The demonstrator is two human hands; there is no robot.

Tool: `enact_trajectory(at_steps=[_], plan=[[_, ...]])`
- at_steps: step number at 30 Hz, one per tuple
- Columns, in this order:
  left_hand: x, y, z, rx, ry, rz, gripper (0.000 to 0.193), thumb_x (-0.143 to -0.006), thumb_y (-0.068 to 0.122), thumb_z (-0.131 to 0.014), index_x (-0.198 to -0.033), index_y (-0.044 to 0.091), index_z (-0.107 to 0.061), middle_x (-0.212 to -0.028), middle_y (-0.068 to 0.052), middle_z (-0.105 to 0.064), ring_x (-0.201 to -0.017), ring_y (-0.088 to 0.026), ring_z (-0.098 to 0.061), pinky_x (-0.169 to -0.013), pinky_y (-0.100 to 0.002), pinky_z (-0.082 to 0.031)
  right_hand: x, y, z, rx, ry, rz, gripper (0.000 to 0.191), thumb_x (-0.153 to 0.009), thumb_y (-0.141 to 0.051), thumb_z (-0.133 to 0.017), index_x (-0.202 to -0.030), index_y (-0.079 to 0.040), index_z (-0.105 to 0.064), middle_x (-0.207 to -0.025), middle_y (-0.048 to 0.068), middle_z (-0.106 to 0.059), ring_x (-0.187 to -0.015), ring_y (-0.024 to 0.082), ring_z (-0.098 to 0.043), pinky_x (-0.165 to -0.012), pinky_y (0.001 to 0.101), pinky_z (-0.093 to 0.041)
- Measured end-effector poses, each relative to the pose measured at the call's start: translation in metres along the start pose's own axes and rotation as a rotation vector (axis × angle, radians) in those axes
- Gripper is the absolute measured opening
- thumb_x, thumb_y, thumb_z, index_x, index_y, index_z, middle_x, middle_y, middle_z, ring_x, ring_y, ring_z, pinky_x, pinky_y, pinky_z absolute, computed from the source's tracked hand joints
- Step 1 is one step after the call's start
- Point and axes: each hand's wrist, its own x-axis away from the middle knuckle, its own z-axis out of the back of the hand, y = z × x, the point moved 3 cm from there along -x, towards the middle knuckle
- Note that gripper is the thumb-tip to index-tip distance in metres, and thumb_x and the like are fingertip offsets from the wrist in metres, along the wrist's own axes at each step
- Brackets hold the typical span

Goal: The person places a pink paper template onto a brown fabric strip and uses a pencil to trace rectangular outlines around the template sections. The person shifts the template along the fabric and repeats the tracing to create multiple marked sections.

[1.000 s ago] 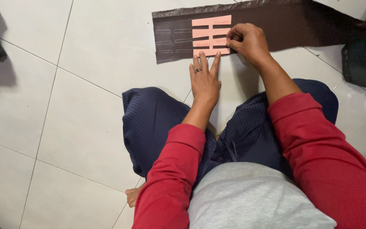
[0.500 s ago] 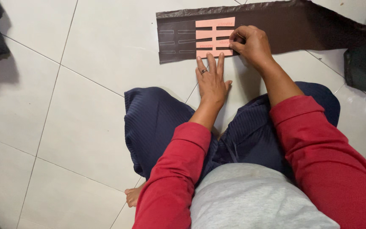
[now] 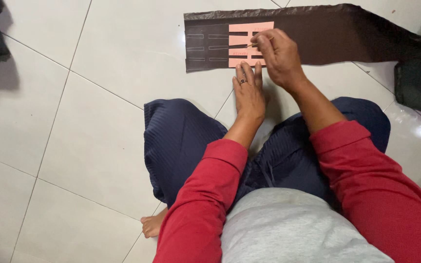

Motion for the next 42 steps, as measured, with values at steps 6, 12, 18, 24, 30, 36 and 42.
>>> enact_trajectory(at_steps=[6, 12, 18, 24, 30, 36, 42], plan=[[-0.005, 0.004, -0.006, -0.110, -0.096, -0.079, 0.078, -0.097, 0.031, -0.054, -0.160, 0.006, -0.016, -0.168, -0.016, -0.013, -0.153, -0.046, -0.014, -0.121, -0.053, -0.023, 0.004, -0.019, -0.024, -0.055, -0.104, -0.048, 0.019, -0.108, -0.016, -0.059, -0.111, -0.001, -0.070, -0.105, 0.013, -0.073, -0.092, 0.022, -0.071, -0.080, 0.0338, -0.056], [0.000, 0.004, 0.003, -0.180, -0.157, -0.134, 0.077, -0.098, 0.030, -0.051, -0.161, 0.001, -0.016, -0.168, -0.020, -0.012, -0.152, -0.049, -0.012, -0.121, -0.054, -0.019, 0.004, -0.015, -0.027, 0.057, -0.092, 0.034, 0.018, -0.109, -0.015, -0.060, -0.109, -0.001, -0.072, -0.104, 0.013, -0.075, -0.096, 0.027, -0.072, -0.084, 0.0381, -0.056], [-0.005, 0.004, 0.005, -0.148, -0.136, -0.043, 0.072, -0.100, 0.034, -0.048, -0.160, 0.001, -0.025, -0.167, -0.020, -0.024, -0.155, -0.039, -0.016, -0.122, -0.048, -0.022, 0.003, -0.013, -0.033, 0.073, -0.170, 0.011, 0.019, -0.107, -0.017, -0.061, -0.111, -0.002, -0.072, -0.103, 0.012, -0.074, -0.095, 0.027, -0.070, -0.084, 0.0387, -0.055], [-0.001, 0.004, 0.007, -0.259, -0.235, -0.102, 0.077, -0.097, 0.038, -0.047, -0.159, 0.001, -0.020, -0.166, -0.020, -0.017, -0.153, -0.040, -0.010, -0.121, -0.048, -0.020, 0.004, -0.016, -0.034, 0.127, -0.179, 0.018, 0.020, -0.106, -0.018, -0.061, -0.111, -0.003, -0.073, -0.100, 0.011, -0.074, -0.095, 0.028, -0.068, -0.084, 0.0401, -0.053], [-0.001, 0.004, 0.009, -0.219, -0.218, -0.096, 0.075, -0.100, 0.037, -0.048, -0.160, 0.000, -0.022, -0.167, -0.020, -0.019, -0.155, -0.042, -0.010, -0.122, -0.050, -0.020, 0.002, -0.014, -0.036, 0.153, -0.145, 0.057, 0.018, -0.109, -0.016, -0.060, -0.109, -0.003, -0.073, -0.102, 0.011, -0.074, -0.097, 0.028, -0.068, -0.086, 0.0406, -0.052], [-0.003, 0.004, 0.001, -0.202, -0.216, -0.109, 0.073, -0.102, 0.036, -0.048, -0.161, 0.000, -0.023, -0.168, -0.022, -0.021, -0.155, -0.044, -0.011, -0.122, -0.051, -0.021, 0.002, -0.012, -0.036, 0.123, -0.134, 0.055, 0.018, -0.108, -0.015, -0.060, -0.109, -0.002, -0.072, -0.103, 0.011, -0.074, -0.098, 0.029, -0.068, -0.086, 0.0405, -0.053], [-0.003, 0.005, -0.004, -0.268, -0.280, -0.139, 0.076, -0.101, 0.038, -0.047, -0.160, 0.003, -0.017, -0.168, -0.021, -0.011, -0.154, -0.049, -0.006, -0.122, -0.052, -0.018, 0.003, -0.009, -0.030, 0.147, -0.142, 0.045, 0.020, -0.108, -0.017, -0.059, -0.109, -0.001, -0.072, -0.102, 0.012, -0.074, -0.097, 0.029, -0.068, -0.086, 0.0413, -0.053]])
